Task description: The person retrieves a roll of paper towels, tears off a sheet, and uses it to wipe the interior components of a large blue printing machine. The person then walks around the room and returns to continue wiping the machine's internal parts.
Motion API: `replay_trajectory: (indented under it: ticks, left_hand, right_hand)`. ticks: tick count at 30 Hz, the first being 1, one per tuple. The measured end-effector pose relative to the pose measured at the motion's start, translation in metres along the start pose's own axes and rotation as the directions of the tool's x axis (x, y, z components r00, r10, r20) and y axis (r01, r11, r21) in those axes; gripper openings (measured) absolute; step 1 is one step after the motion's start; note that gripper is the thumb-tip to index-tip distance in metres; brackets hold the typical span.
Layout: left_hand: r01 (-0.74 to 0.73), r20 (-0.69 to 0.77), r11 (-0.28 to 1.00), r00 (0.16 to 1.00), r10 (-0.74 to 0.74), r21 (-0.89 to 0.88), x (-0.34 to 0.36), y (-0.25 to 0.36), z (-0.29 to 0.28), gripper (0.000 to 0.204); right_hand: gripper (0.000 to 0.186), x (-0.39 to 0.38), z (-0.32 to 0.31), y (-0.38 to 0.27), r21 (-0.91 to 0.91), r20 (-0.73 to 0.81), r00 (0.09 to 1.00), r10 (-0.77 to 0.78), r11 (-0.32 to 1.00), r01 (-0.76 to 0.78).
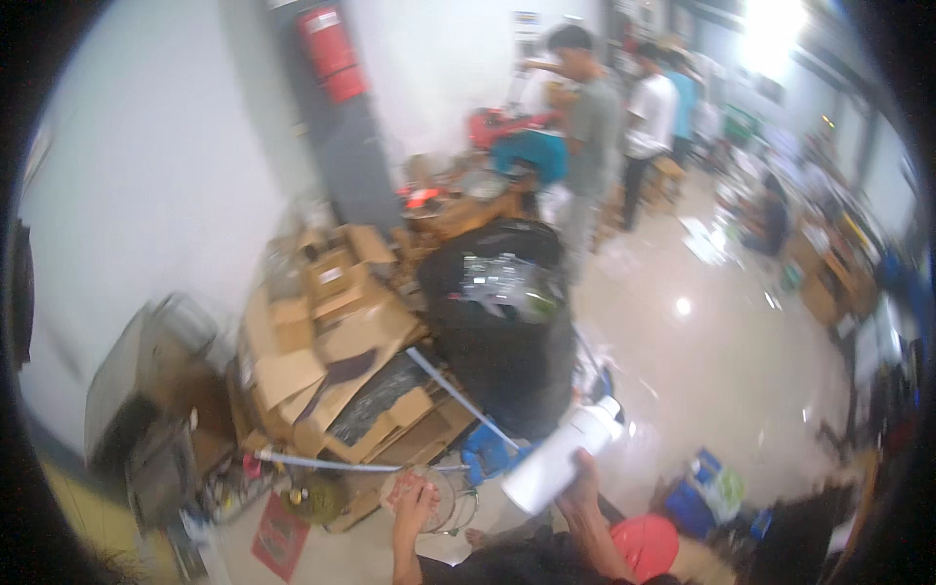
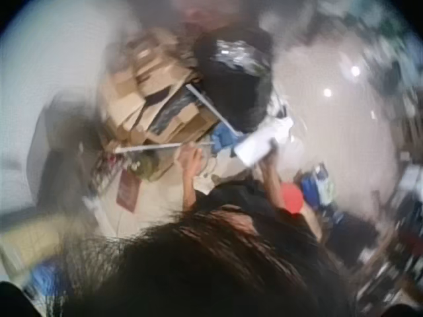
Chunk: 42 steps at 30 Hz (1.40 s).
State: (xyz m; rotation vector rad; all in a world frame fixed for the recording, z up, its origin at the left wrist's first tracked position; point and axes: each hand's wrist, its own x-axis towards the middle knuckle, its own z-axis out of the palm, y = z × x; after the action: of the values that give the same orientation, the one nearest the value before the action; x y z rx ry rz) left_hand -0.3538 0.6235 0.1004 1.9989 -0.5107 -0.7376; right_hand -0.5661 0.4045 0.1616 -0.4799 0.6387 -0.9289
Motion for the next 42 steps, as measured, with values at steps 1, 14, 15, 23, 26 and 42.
replay_trajectory:
  ticks: [1, 14, 15, 23, 26, 42]
  left_hand:
    - [-0.021, 0.095, 1.0, 0.995, 0.02, 0.009, 0.003, 0.007, 0.017, 0.042]
    - [0.041, 0.671, 0.784, 0.546, 0.502, -0.62, 0.043, 0.254, 0.417, 0.07]
    - [0.254, 0.681, 0.666, 0.515, 0.521, -0.702, 0.04, 0.273, 0.443, 0.071]
    - [0.207, 0.796, 0.777, 0.285, 0.534, -0.595, 0.025, 0.379, 0.559, 0.093]
    - [0.262, 0.799, 0.755, 0.174, 0.576, -0.601, 0.059, 0.423, 0.601, 0.096]
    - [0.078, 0.759, 0.756, 0.023, 0.65, -0.65, 0.153, 0.635, 0.828, 0.111]
  right_hand:
    - [0.099, -0.001, -0.009, -0.012, 0.087, 0.028, 0.998, 0.064, 0.994, -0.067]
    - [0.084, 0.055, -0.163, -0.206, -0.698, 0.094, 0.864, -0.494, 0.586, 0.411]
    - [0.088, 0.056, -0.168, -0.222, -0.781, 0.336, 0.716, -0.611, 0.244, 0.575]
    - [0.081, 0.106, -0.194, -0.368, -0.686, 0.14, 0.508, -0.85, 0.286, 0.669]
    - [0.083, 0.129, -0.199, -0.402, -0.687, 0.213, 0.498, -0.841, 0.234, 0.688]
    - [0.093, 0.345, -0.28, -0.589, -0.847, 0.261, 0.313, -0.913, -0.061, 0.527]
